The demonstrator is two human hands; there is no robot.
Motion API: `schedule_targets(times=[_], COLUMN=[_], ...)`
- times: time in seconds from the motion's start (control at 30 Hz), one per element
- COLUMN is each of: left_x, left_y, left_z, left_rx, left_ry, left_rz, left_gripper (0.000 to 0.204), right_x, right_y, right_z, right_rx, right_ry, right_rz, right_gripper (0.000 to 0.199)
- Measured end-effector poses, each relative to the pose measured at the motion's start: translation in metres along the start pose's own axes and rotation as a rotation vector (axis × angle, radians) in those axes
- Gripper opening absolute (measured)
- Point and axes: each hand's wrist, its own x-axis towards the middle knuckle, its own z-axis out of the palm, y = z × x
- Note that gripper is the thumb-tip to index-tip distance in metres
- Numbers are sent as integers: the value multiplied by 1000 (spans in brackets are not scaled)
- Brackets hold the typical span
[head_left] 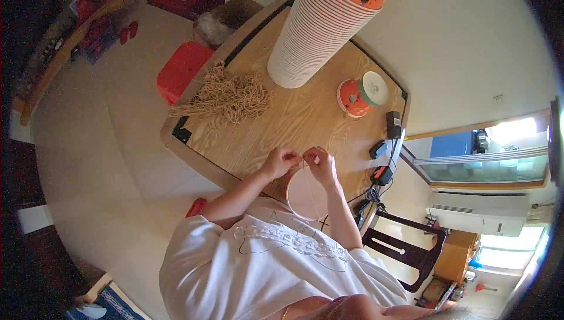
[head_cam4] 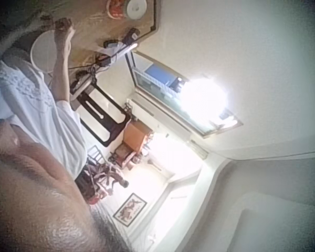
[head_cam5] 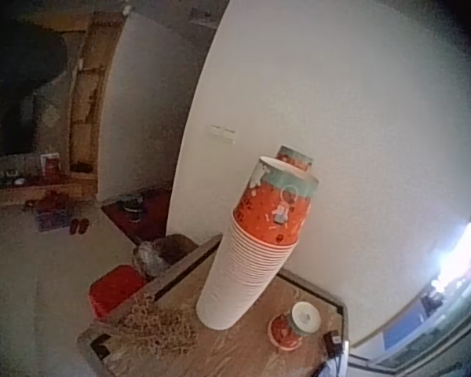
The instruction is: Placing rubber bands around the rims of paper cups and stacking them.
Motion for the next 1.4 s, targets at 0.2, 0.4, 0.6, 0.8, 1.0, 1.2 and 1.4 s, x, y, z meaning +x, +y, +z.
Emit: schedule_targets(times=[0.2, 0.4, 0.6, 0.8, 1.0, 1.2, 1.4], left_x=[-5, -6, 3, 8, 4, 6, 4], left_y=[9, 3, -9, -10, 3, -10, -4], left_z=[-1, 4, 7, 10, 10, 9, 10], left_rx=[353, 247, -39, -77, -150, -168, -281], left_ry=[78, 107, 141, -15, -27, -38, 34], left_rz=[284, 228, 29, -118, -195, -74, -150], left_gripper=[15, 13, 19, 19, 16, 15, 14], right_x=[2, 5, 1, 0, 3, 8, 9], right_y=[9, -2, 2, -3, 1, -4, -10], right_z=[7, 2, -3, -6, -8, -2, -5], right_rx=[30, 39, 87, 87, 88, -88, -118], right_ry=[-21, -20, -23, -14, -40, 12, 152], right_rz=[6, 56, 108, 102, 34, -166, -212], right_gripper=[5, 7, 8, 10, 10, 5, 9])
